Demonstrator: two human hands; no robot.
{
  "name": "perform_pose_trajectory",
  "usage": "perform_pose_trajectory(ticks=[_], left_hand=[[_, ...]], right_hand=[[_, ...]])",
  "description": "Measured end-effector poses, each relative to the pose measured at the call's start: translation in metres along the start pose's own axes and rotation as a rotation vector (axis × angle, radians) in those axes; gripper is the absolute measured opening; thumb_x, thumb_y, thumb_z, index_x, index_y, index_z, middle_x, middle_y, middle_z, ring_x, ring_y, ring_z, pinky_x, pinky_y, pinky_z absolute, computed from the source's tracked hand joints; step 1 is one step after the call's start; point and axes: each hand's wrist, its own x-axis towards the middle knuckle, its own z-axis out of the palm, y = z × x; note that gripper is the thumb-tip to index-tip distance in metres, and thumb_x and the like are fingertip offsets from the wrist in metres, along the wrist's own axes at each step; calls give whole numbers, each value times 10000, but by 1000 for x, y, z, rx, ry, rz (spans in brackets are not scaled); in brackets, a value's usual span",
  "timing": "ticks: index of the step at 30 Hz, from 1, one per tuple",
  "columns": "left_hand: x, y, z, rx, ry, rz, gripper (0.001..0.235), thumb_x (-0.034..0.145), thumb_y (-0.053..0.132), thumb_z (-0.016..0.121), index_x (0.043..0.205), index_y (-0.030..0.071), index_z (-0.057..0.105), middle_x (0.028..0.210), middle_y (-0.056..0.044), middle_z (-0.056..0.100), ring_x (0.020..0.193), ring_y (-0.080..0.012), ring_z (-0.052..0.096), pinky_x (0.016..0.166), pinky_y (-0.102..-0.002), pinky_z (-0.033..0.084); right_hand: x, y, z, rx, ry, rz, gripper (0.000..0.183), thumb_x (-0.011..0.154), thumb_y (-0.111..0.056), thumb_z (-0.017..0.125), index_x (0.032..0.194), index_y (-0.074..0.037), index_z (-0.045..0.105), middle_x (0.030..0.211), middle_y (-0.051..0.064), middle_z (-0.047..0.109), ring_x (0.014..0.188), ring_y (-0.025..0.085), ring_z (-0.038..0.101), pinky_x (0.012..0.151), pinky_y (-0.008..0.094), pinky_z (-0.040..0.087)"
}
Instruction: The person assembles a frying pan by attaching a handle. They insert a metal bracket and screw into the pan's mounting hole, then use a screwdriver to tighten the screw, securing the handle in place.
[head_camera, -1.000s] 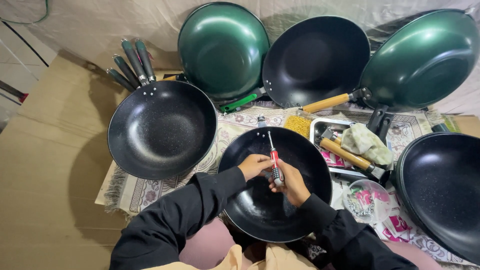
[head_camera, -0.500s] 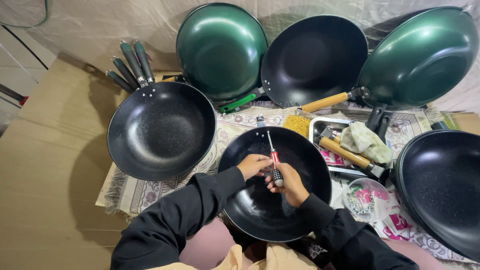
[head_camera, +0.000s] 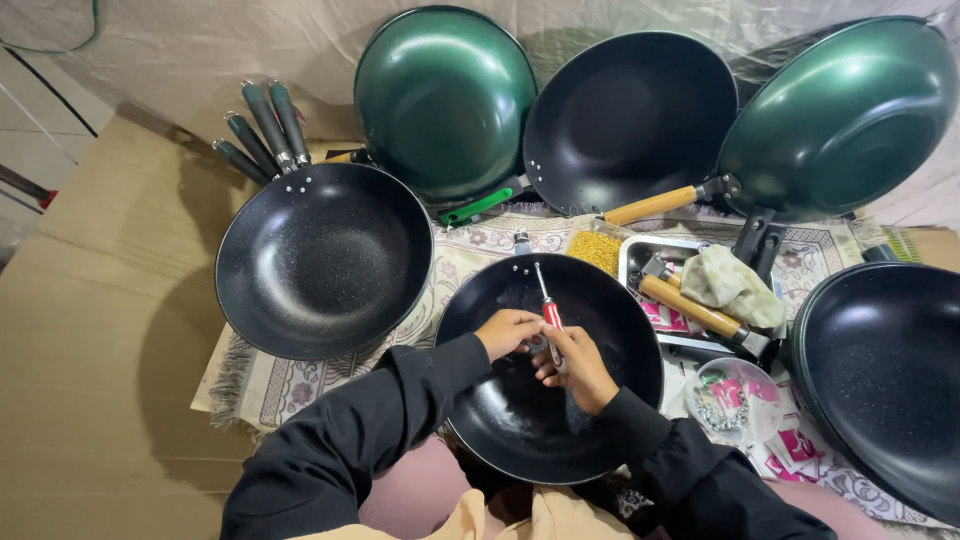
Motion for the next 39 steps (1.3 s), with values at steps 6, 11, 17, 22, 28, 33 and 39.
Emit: perform_pose_trajectory(ticks=[6, 11, 17, 22, 28, 33, 39], left_hand=[[4, -2, -4, 3, -21, 12, 423, 968, 350, 718, 1278, 65, 686, 1167, -123, 746, 1023, -216, 742, 799, -329, 611], [-6, 7, 3, -2, -24, -27, 506, 945, 350, 741, 1312, 15, 644, 1160, -134, 741, 986, -204, 738, 793, -338, 619], [13, -15, 5, -14, -6, 0, 463, 949, 338, 736, 1258, -1, 675, 1112, -129, 745, 983, -212, 736, 808, -367, 617], [1, 2, 8, 9, 22, 0, 386, 942, 264, 729, 1226, 4, 696, 1105, -135, 755, 977, -215, 752, 803, -367, 618], [8, -4, 5, -49, 31, 11, 381, 930, 299, 756, 1188, 22, 720, 1061, -130, 759, 928, -196, 754, 764, -348, 630], [7, -4, 5, -27, 3, -24, 468, 949, 356, 751, 1265, 20, 676, 1110, -129, 755, 932, -199, 756, 771, -351, 634], [3, -3, 13, -57, -9, 3, 469, 961, 340, 740, 1268, -8, 666, 1094, -147, 742, 872, -213, 742, 752, -371, 641]], right_hand=[[8, 4, -6, 52, 40, 26, 497, 1018, -406, 574, 1217, 48, 530, 818, 248, 685, 613, 301, 726, 476, 369, 616], [-4, -8, 3, 67, 43, 61, 479, 1042, -406, 534, 1156, 58, 564, 808, 241, 694, 614, 301, 727, 489, 375, 617], [-2, -6, 2, 41, 10, 62, 475, 1037, -421, 542, 1146, 42, 560, 787, 248, 700, 583, 317, 724, 463, 385, 611], [-5, -7, 2, 0, -33, 37, 497, 981, -395, 662, 1220, 20, 531, 834, 266, 712, 598, 317, 737, 470, 375, 617], [5, 3, -3, 54, -31, 17, 425, 1021, -378, 581, 1213, -10, 490, 869, 274, 725, 624, 313, 743, 486, 365, 621], [1, -2, -1, 103, -20, 64, 394, 1036, -373, 546, 1131, 9, 551, 872, 249, 732, 643, 308, 742, 496, 375, 614], [-1, -4, -9, 73, -21, 106, 424, 1048, -405, 519, 1108, 12, 561, 887, 251, 740, 673, 325, 751, 523, 403, 622]])
